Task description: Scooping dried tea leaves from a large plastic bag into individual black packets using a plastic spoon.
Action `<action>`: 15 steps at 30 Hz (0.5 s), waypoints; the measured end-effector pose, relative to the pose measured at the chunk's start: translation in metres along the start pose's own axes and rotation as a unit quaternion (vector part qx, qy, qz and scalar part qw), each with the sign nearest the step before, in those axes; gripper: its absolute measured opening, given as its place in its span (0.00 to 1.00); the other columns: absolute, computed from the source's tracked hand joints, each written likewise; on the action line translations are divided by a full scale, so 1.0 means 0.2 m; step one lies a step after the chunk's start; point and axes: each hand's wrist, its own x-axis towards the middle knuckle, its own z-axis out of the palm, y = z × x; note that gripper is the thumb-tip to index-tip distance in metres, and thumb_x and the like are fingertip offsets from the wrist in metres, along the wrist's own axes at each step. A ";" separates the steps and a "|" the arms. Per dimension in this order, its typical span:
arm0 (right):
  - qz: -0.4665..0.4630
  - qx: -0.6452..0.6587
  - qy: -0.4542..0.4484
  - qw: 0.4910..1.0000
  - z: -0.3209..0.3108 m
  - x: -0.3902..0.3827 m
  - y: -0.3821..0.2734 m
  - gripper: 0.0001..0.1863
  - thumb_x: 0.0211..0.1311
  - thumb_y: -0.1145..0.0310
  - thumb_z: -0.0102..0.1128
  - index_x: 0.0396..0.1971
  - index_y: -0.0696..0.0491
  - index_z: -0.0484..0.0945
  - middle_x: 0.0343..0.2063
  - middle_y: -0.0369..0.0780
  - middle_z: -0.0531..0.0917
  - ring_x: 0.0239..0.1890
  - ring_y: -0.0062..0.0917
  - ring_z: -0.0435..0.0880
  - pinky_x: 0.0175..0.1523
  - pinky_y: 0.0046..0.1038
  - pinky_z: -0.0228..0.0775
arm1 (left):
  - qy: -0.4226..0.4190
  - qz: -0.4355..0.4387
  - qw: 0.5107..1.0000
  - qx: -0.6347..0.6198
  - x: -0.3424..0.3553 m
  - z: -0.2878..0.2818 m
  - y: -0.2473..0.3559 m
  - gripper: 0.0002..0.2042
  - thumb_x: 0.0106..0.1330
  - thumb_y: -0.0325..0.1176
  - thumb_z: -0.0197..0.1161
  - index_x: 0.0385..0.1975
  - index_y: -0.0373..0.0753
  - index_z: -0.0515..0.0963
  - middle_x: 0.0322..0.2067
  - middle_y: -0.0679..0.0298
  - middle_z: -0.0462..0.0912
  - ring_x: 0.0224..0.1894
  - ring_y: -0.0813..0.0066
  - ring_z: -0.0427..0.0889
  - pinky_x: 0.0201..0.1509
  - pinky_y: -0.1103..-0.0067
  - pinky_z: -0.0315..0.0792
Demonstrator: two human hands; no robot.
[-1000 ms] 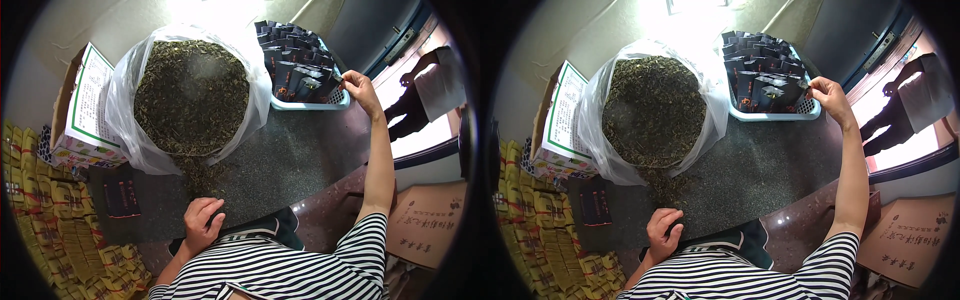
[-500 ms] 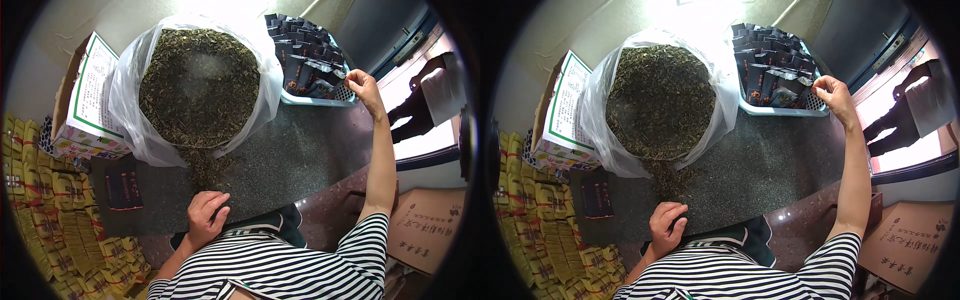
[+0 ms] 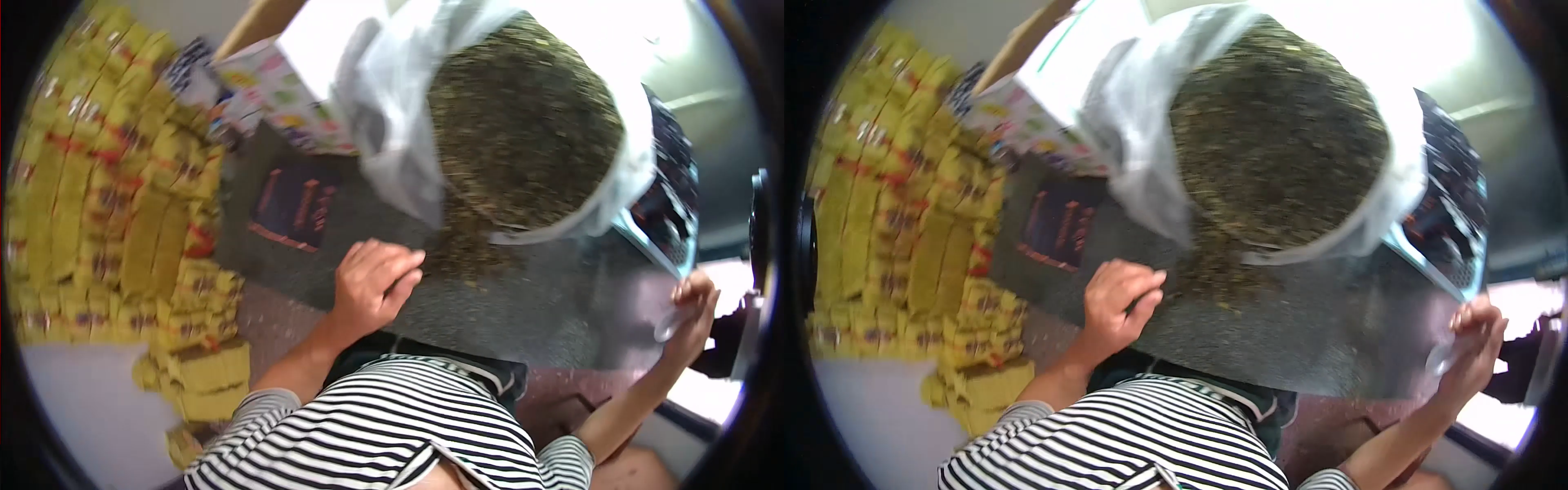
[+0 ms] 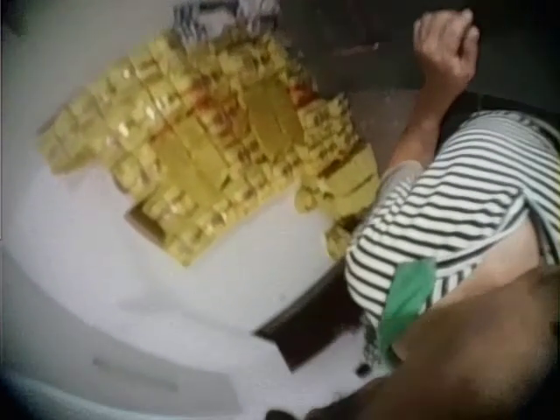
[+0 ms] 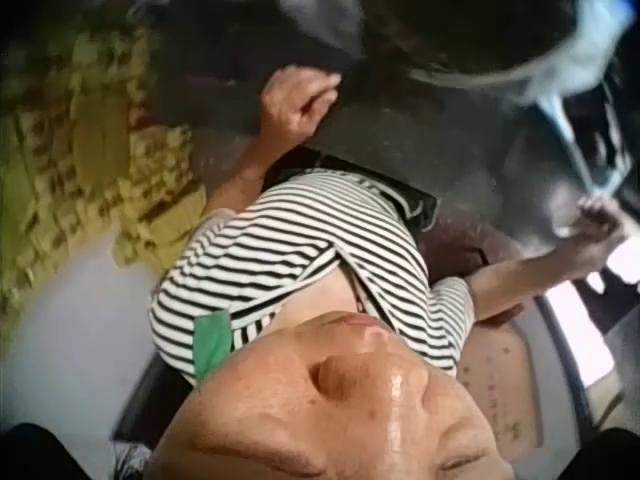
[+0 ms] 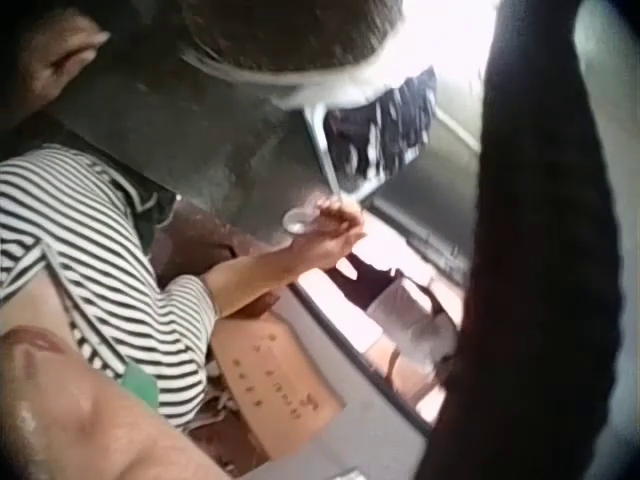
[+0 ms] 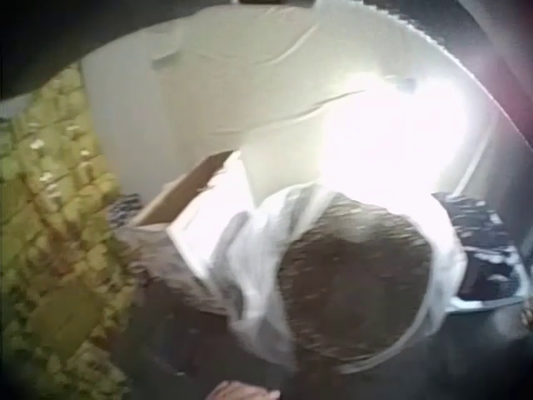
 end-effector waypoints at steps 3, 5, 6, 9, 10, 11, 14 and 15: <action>0.073 -0.022 -0.038 0.996 0.21 -0.09 0.03 0.25 0.77 0.48 0.38 0.31 0.54 0.70 0.27 0.33 0.62 0.24 0.16 0.60 0.28 0.18 0.50 | 0.080 -0.025 0.992 0.093 0.04 -0.12 -0.12 0.09 0.54 0.25 0.69 0.36 0.38 0.82 0.31 0.60 0.83 0.32 0.62 0.81 0.36 0.71 0.72; 0.062 -0.032 -0.062 0.996 0.33 -0.11 0.13 0.25 0.77 0.49 0.40 0.30 0.55 0.71 0.26 0.34 0.63 0.23 0.16 0.60 0.27 0.18 0.50 | 0.135 -0.052 0.976 0.164 0.04 -0.18 -0.23 0.09 0.53 0.26 0.71 0.34 0.39 0.82 0.30 0.61 0.82 0.31 0.61 0.79 0.36 0.69 0.72; 0.078 -0.011 -0.062 0.995 0.42 -0.12 0.15 0.23 0.77 0.49 0.43 0.31 0.54 0.73 0.25 0.32 0.63 0.23 0.13 0.58 0.28 0.17 0.49 | 0.132 -0.067 0.965 0.218 0.04 -0.23 -0.27 0.10 0.53 0.26 0.70 0.35 0.39 0.82 0.31 0.62 0.82 0.32 0.62 0.79 0.36 0.69 0.72; 0.082 0.004 -0.092 0.992 0.59 -0.16 0.19 0.24 0.77 0.50 0.42 0.32 0.55 0.74 0.26 0.32 0.64 0.23 0.14 0.59 0.28 0.17 0.50 | 0.106 -0.115 0.943 0.294 0.02 -0.27 -0.35 0.13 0.51 0.30 0.72 0.38 0.40 0.83 0.36 0.65 0.80 0.39 0.62 0.78 0.42 0.68 0.71; 0.082 0.007 -0.115 0.990 0.63 -0.17 0.19 0.24 0.78 0.52 0.41 0.32 0.56 0.74 0.26 0.33 0.65 0.24 0.14 0.60 0.28 0.17 0.51 | 0.075 -0.151 0.925 0.340 0.02 -0.28 -0.36 0.16 0.50 0.32 0.74 0.40 0.39 0.82 0.39 0.64 0.80 0.42 0.61 0.78 0.44 0.67 0.71; 0.085 0.005 -0.117 0.990 0.66 -0.19 0.19 0.24 0.78 0.52 0.41 0.32 0.56 0.74 0.26 0.33 0.65 0.24 0.14 0.60 0.28 0.17 0.51 | 0.044 -0.187 0.904 0.383 0.03 -0.27 -0.36 0.19 0.48 0.34 0.75 0.41 0.39 0.82 0.43 0.64 0.79 0.45 0.61 0.77 0.46 0.66 0.70; 0.089 0.009 -0.125 0.988 0.72 -0.22 0.21 0.24 0.78 0.52 0.40 0.31 0.58 0.73 0.26 0.35 0.65 0.24 0.15 0.61 0.29 0.17 0.54 | 0.051 -0.213 0.899 0.380 -0.01 -0.25 -0.41 0.23 0.46 0.37 0.76 0.44 0.36 0.81 0.47 0.61 0.76 0.49 0.60 0.75 0.50 0.65 0.69; 0.086 0.017 -0.132 0.987 0.72 -0.23 0.21 0.24 0.78 0.53 0.40 0.32 0.58 0.74 0.26 0.35 0.65 0.24 0.15 0.61 0.28 0.18 0.53 | 0.049 -0.216 0.898 0.380 -0.02 -0.26 -0.42 0.23 0.46 0.37 0.76 0.44 0.36 0.81 0.47 0.61 0.76 0.49 0.60 0.75 0.50 0.65 0.69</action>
